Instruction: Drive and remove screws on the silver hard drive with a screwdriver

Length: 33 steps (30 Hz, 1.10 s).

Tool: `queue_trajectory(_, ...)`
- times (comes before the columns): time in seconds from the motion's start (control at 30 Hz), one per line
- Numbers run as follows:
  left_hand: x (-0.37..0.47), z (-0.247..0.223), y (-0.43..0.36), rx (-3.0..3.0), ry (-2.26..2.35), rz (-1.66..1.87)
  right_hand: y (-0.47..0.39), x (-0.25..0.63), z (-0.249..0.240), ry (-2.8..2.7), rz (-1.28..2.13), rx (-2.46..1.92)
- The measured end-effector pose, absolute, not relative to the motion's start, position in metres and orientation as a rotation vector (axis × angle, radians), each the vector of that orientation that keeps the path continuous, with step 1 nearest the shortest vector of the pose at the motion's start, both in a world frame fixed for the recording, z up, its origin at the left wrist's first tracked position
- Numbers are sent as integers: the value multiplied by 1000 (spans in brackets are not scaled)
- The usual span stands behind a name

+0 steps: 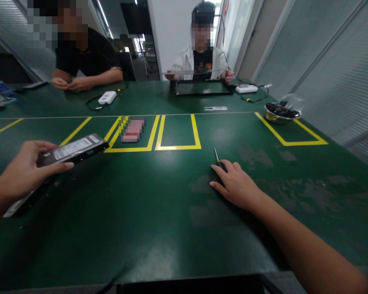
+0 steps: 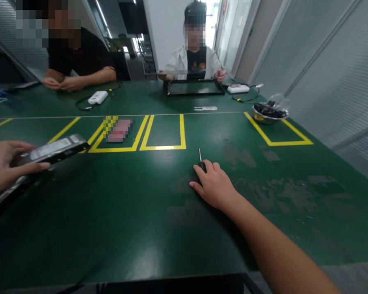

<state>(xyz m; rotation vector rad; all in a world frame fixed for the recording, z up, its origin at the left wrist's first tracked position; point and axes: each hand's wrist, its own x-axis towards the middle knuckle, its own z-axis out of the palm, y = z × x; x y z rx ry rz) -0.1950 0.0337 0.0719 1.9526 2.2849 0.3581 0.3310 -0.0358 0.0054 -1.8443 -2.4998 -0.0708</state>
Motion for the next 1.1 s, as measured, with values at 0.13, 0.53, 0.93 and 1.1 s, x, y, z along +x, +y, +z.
queue_trajectory(0.13, -140, 62, -2, 1987, 1895, 454, -36, 332, 4, -2499, -71, -1835)
queue_trajectory(0.53, -52, 28, -24, 2421, 1521, 415, -36, 330, 5, -2509, -72, -1850)
queue_trajectory(0.93, 11, 34, -71, 2454, 1487, 52, -36, 331, 3, -2507, -98, -1837)
queue_trajectory(1.1, 22, 38, -81, 2334, 1322, -17, -36, 331, 4, -2506, -105, -1843)
